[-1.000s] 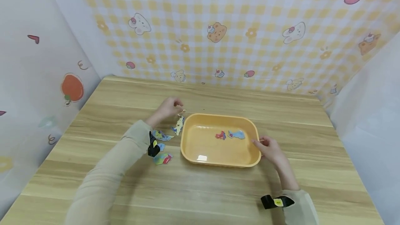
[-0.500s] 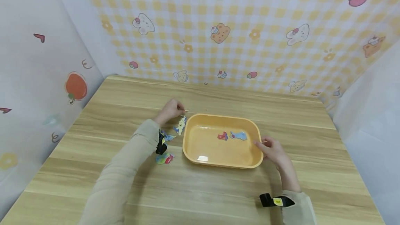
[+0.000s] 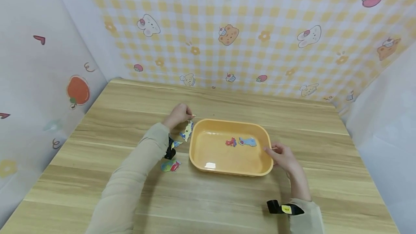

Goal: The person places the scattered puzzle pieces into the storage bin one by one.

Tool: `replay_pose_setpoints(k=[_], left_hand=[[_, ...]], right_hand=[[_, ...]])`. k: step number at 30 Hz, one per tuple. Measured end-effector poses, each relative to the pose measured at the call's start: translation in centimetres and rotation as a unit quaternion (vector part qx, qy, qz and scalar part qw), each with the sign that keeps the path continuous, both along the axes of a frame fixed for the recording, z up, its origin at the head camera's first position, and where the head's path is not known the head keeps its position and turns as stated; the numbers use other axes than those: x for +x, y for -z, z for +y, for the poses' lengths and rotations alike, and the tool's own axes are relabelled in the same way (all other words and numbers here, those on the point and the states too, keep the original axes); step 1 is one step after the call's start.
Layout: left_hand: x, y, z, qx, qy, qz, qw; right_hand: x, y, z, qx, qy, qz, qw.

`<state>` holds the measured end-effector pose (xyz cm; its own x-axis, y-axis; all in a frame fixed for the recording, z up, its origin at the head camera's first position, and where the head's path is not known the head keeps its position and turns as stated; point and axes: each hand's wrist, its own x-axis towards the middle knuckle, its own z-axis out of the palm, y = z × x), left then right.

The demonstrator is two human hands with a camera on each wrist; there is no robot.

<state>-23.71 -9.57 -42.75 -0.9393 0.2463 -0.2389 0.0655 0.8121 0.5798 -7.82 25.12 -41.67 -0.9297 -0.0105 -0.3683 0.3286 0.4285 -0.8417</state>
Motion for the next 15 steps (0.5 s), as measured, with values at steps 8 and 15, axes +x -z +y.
replay_pose_setpoints(k=[8,15], left_hand=[[0.04,0.17,-0.08,0.023,0.011,0.014,0.9996],[-0.06,0.51,-0.22,0.052,0.016,0.005,0.9985]], right_hand=[[0.07,0.00,-0.07,-0.001,0.006,-0.007,1.0000],[0.02,0.04,-0.07,-0.002,0.007,-0.004,1.0000]])
